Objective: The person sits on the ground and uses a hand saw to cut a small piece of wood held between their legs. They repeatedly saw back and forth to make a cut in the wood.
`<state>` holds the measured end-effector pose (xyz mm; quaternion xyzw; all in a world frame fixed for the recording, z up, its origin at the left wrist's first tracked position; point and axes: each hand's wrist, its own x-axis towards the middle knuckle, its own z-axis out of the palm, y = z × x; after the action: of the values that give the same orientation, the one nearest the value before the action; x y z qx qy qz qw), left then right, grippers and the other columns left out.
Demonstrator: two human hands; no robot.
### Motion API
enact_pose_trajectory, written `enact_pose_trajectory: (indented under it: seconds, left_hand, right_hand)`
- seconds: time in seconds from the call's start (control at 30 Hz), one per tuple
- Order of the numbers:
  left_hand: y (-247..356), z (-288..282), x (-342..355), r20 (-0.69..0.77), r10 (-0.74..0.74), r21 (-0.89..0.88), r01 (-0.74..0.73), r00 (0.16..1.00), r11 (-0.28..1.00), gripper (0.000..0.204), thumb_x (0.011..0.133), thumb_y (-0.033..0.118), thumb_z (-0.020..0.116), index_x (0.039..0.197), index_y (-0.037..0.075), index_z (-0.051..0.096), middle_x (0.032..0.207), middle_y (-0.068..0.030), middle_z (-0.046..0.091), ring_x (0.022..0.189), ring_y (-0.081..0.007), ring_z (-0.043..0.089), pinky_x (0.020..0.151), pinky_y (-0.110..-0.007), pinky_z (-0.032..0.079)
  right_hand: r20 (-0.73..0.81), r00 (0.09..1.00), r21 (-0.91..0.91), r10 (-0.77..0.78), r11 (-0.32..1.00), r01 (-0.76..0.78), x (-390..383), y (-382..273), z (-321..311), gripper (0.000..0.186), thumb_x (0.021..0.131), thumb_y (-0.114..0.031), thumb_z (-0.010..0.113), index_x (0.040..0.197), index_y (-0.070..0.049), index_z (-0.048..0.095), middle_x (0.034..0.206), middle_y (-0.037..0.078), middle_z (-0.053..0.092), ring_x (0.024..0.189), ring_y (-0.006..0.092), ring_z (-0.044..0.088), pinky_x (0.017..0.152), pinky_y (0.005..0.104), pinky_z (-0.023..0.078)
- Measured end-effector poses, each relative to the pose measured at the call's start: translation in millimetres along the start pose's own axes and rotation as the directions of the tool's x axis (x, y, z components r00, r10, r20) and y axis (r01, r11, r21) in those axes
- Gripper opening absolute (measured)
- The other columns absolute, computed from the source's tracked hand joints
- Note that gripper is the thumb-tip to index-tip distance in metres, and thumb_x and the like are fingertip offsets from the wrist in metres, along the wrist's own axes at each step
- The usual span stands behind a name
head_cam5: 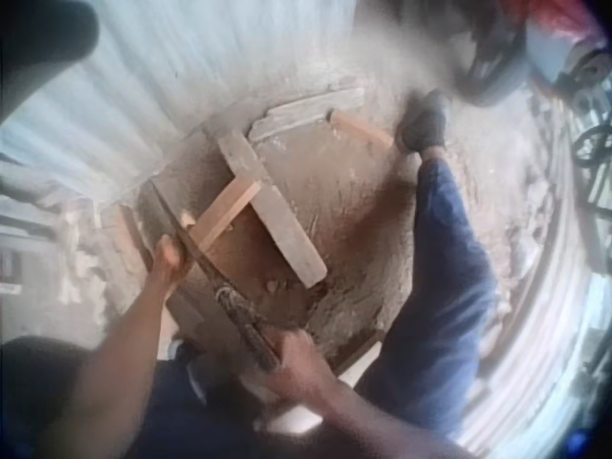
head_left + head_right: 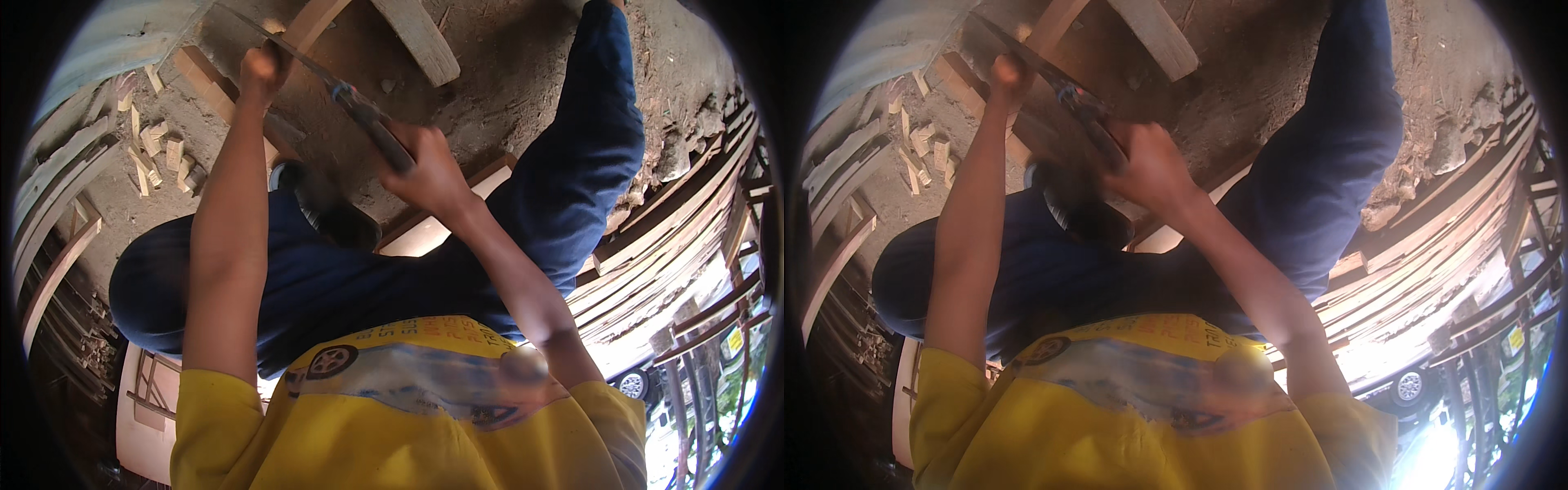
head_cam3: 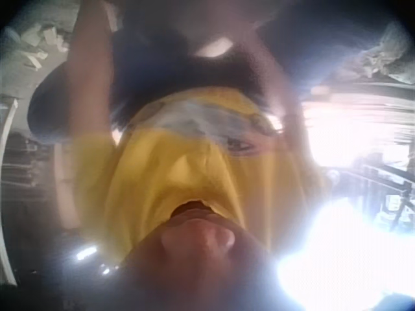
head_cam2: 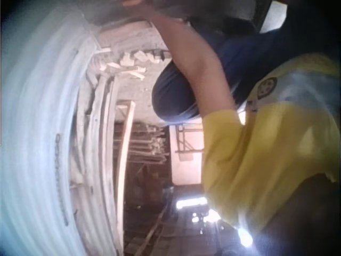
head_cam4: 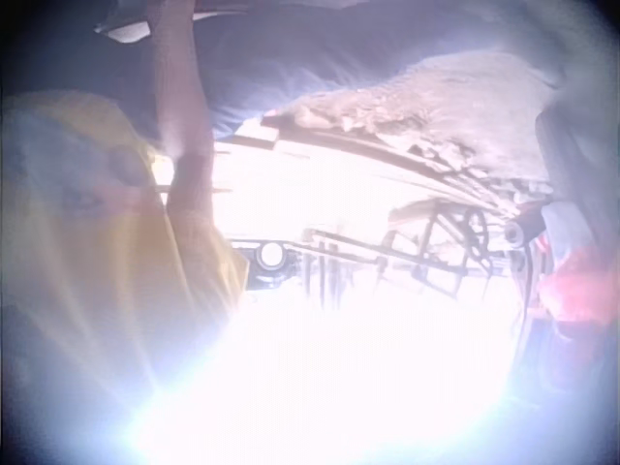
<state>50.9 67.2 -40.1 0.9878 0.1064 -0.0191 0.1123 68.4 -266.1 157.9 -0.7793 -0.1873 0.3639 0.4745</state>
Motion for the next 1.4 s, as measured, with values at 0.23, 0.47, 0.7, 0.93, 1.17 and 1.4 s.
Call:
enact_pose_trajectory:
  seconds: [0.23, 0.47, 0.7, 0.93, 1.17, 1.4]
  left_hand:
    - [-33, 40, -10, -0.142, -0.301, -0.156, 0.279, 0.943, 0.947, 0.026, 0.083, 0.027, 0.056, 0.089, 0.001, 0.058, 0.073, -0.0204, 0.058, 0.071, -0.0393, 0.060, 0.063, -0.047, 0.048]
    - [28, -22, -11, 0.111, -0.590, -0.317, 0.591, 0.800, 0.742, 0.062, 0.090, 0.053, 0.042, 0.096, -0.003, 0.067, 0.093, -0.0292, 0.064, 0.101, -0.0419, 0.062, 0.085, -0.045, 0.047]
    - [72, -97, -28, 0.291, -0.331, -0.485, 0.437, 0.898, 0.757, 0.044, 0.081, 0.041, 0.068, 0.102, 0.002, 0.064, 0.098, -0.0199, 0.067, 0.090, -0.0368, 0.065, 0.079, -0.042, 0.049]
    - [87, -71, -64, -0.134, -0.238, -0.079, 0.229, 0.962, 0.970, 0.049, 0.075, 0.039, 0.073, 0.112, 0.010, 0.058, 0.101, -0.0090, 0.062, 0.096, -0.0321, 0.062, 0.081, -0.043, 0.050]
    - [109, -35, -66, -0.187, -0.248, 0.186, 0.282, 0.950, 0.941, 0.049, 0.079, 0.031, 0.071, 0.117, 0.009, 0.049, 0.105, -0.0115, 0.057, 0.101, -0.0312, 0.059, 0.082, -0.044, 0.049]
    - [116, -46, -62, -0.075, -0.349, -0.089, 0.343, 0.934, 0.935, 0.043, 0.078, 0.027, 0.071, 0.109, 0.006, 0.050, 0.104, -0.0174, 0.061, 0.094, -0.0363, 0.063, 0.077, -0.048, 0.052]
  right_hand:
    - [-0.057, 0.998, 0.087, -0.038, 0.995, 0.043, 33, -23, -2, 0.021, 0.085, -0.020, 0.066, 0.083, 0.001, 0.065, 0.059, 0.007, 0.055, 0.053, 0.0102, 0.048, 0.052, 0.0312, 0.041]
    - [-0.262, 0.959, 0.019, -0.108, 0.993, 0.117, -52, -46, -55, 0.018, 0.089, -0.015, 0.064, 0.081, 0.001, 0.062, 0.057, 0.000, 0.051, 0.051, 0.0054, 0.046, 0.047, 0.0241, 0.036]
    - [-0.459, 0.883, 0.238, 0.101, 0.971, 0.013, -70, -11, -76, 0.019, 0.089, -0.014, 0.064, 0.078, 0.000, 0.057, 0.060, -0.004, 0.048, 0.054, 0.0036, 0.041, 0.048, 0.0228, 0.032]
    - [-0.387, 0.921, 0.258, 0.038, 0.964, 0.068, -67, -7, -73, 0.016, 0.090, -0.010, 0.062, 0.079, 0.002, 0.060, 0.061, -0.005, 0.049, 0.057, 0.0016, 0.041, 0.050, 0.0219, 0.033]
    - [-0.232, 0.970, 0.187, -0.071, 0.975, 0.116, -62, 10, -69, 0.016, 0.087, -0.008, 0.063, 0.075, 0.001, 0.057, 0.058, -0.002, 0.051, 0.055, 0.0017, 0.044, 0.048, 0.0235, 0.035]
    - [-0.171, 0.985, 0.123, -0.027, 0.991, 0.049, -60, 22, -56, 0.016, 0.087, -0.011, 0.065, 0.078, 0.001, 0.060, 0.056, 0.002, 0.052, 0.054, 0.0032, 0.046, 0.048, 0.0252, 0.038]
